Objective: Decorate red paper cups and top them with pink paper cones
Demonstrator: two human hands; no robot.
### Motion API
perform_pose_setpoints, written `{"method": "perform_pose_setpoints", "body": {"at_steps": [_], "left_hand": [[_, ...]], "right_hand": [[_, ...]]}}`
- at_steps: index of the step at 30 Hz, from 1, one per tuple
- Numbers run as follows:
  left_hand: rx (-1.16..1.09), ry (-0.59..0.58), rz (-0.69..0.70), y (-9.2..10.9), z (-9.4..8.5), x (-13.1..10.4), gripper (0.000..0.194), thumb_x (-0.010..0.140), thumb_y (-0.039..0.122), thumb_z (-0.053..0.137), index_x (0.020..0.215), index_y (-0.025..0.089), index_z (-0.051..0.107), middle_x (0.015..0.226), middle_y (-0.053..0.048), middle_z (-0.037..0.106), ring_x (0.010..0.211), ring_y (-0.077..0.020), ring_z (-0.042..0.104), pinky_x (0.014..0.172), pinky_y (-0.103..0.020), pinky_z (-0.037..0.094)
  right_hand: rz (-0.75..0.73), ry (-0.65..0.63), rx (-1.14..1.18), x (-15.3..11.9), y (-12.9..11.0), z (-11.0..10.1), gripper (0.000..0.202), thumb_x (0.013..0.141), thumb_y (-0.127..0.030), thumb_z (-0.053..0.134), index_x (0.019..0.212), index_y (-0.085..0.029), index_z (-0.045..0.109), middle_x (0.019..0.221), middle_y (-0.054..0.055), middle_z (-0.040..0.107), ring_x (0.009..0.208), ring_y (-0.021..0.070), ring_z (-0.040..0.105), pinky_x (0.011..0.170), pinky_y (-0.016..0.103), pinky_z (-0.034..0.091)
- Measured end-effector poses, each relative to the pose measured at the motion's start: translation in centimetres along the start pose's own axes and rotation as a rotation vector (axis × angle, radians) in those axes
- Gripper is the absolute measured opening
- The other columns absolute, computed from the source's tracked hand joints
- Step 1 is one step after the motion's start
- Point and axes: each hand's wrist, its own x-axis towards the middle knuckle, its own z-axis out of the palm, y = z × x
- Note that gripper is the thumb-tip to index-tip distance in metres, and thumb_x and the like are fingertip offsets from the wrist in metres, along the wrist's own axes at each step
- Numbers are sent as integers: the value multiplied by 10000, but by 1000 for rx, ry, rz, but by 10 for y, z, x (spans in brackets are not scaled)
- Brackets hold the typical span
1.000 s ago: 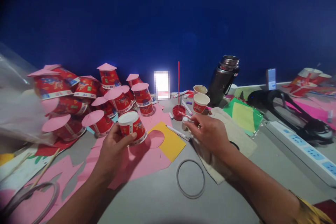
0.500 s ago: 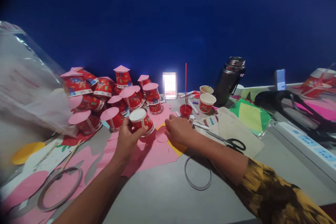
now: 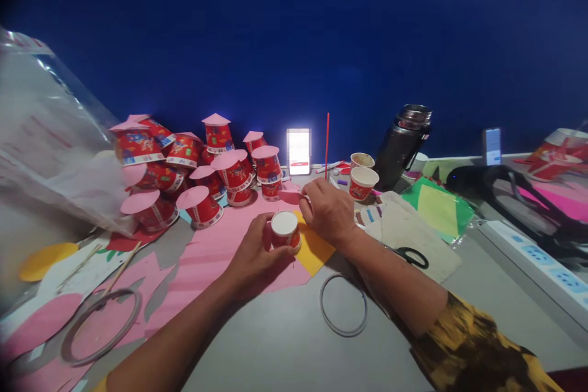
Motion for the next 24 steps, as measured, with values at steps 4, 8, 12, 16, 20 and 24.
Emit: {"method": "perform_pose_setpoints", "body": {"at_steps": [4,8,12,16,20,24], "left_hand": [[-146,53,44,7,-12,1,541,752,302,796,1256,240,611,1330,-114,598,1247,-293,562,1039,-433,460],[-312,185,-138,16,-23,8,282,900,466,638,980,201,691,1019,-69,676,814,-185,661,724,-317,519],[-598,170,-399,32,-35,13,416,785,553,733,728,144,685,635,7,575,483,-66,457,460,-199,327],[-816,-39,-527,46,-42,10,404,668,493,826,671,146,619,559,32,570,373,-17,314,387,-178,205],[-916,-83,-556,50,-44,11,408,590,348,893,656,170,532,548,60,558,373,0,282,375,-151,201],[-910,-143,-548,47,-49,21,400,633,327,876,664,172,509,538,72,530,376,7,273,376,-138,204]], "right_hand": [[-65,73,9,1,0,-1,125,912,-195,602,808,-173,668,767,48,701,687,172,596,583,319,292],[-171,153,80,0,-2,-4,115,920,-175,603,819,-178,659,814,52,737,705,165,617,615,309,350],[-270,228,170,-2,-8,-9,95,955,-189,598,876,-191,650,862,55,761,747,169,642,656,301,405],[-354,245,255,-2,-16,-16,49,952,-157,616,939,-195,645,910,61,772,756,172,644,672,302,451],[-366,219,313,-3,-17,-23,97,928,-113,639,964,-202,651,936,65,767,772,174,646,713,305,500],[-132,54,445,-5,-3,-25,129,921,-159,628,1025,-210,683,991,84,757,873,205,679,761,327,535]]}}
